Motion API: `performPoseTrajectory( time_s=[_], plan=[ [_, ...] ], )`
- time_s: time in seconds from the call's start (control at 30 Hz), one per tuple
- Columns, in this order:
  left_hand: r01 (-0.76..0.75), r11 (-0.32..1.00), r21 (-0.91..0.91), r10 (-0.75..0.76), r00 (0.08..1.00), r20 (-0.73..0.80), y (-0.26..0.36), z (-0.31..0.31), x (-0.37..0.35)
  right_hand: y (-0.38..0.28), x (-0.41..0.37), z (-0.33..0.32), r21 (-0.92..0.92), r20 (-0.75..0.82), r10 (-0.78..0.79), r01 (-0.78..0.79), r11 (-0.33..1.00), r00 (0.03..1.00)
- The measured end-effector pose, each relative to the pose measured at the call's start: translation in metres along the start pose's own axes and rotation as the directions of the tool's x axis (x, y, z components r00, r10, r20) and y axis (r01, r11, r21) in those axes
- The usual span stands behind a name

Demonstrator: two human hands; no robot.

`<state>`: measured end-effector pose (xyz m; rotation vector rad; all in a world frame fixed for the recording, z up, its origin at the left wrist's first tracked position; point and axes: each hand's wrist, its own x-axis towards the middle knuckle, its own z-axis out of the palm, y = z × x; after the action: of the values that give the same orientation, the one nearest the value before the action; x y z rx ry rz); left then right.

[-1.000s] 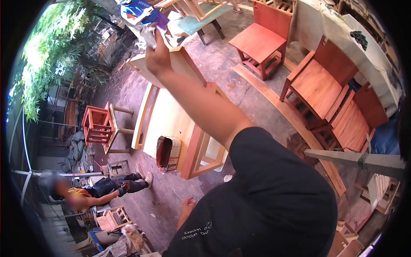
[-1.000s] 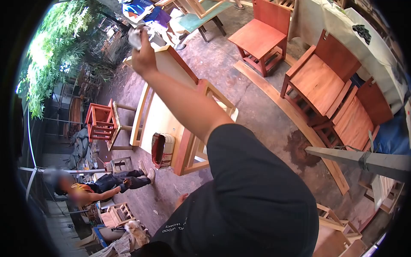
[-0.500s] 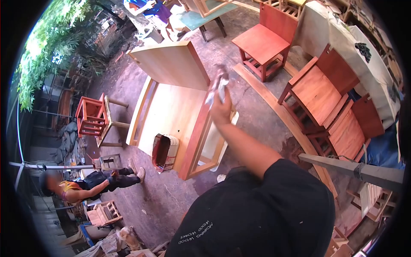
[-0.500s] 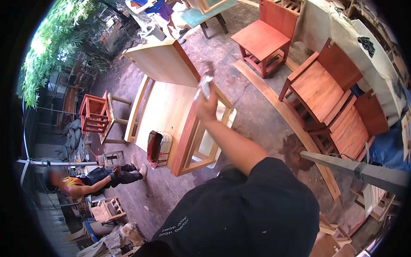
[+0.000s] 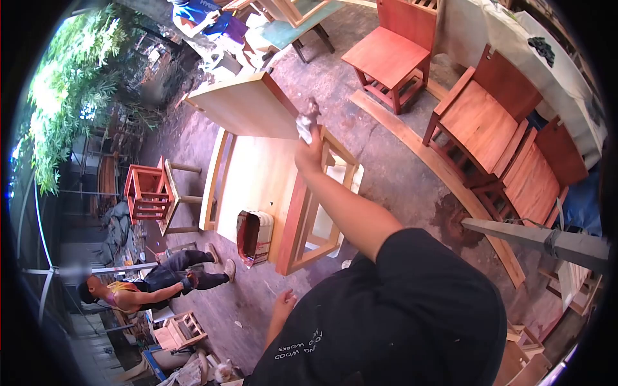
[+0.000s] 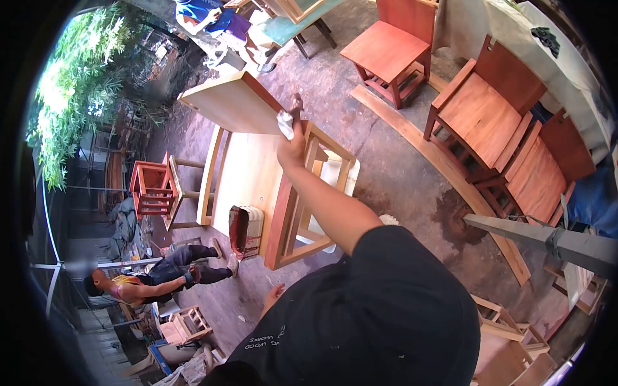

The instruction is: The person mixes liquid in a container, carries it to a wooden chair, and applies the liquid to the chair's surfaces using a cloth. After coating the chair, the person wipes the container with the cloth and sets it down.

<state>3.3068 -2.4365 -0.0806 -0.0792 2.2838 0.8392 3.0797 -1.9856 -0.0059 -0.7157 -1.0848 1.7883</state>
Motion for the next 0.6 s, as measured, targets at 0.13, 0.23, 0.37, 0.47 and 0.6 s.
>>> performPoseTrajectory(
  time_s=[0.13,0.23,0.37,0.47,0.6],
  plan=[
    [0.069,0.970,-0.234,-0.070,0.998,0.001,-0.047,0.005,0.004,0.034,0.011,-0.020,-0.042,-0.053,0.099,-0.101,0.994,0.994],
    [0.100,0.981,-0.167,-0.119,0.988,-0.103,-0.041,0.001,-0.011,0.021,0.039,-0.006,-0.207,-0.078,-0.001,-0.015,0.978,0.997],
    [0.126,0.989,-0.077,-0.138,0.974,-0.181,-0.033,0.008,-0.025,-0.004,0.044,0.043,0.057,-0.007,-0.103,0.104,0.993,0.995],
    [0.126,0.991,-0.054,-0.135,0.964,-0.227,-0.030,0.020,-0.034,-0.067,0.051,0.079,0.134,0.006,-0.305,0.301,0.944,0.952],
    [0.145,0.985,-0.097,-0.162,0.964,-0.208,-0.058,0.039,-0.041,-0.096,0.060,0.094,0.122,0.114,-0.335,0.321,0.939,0.935]
  ],
)
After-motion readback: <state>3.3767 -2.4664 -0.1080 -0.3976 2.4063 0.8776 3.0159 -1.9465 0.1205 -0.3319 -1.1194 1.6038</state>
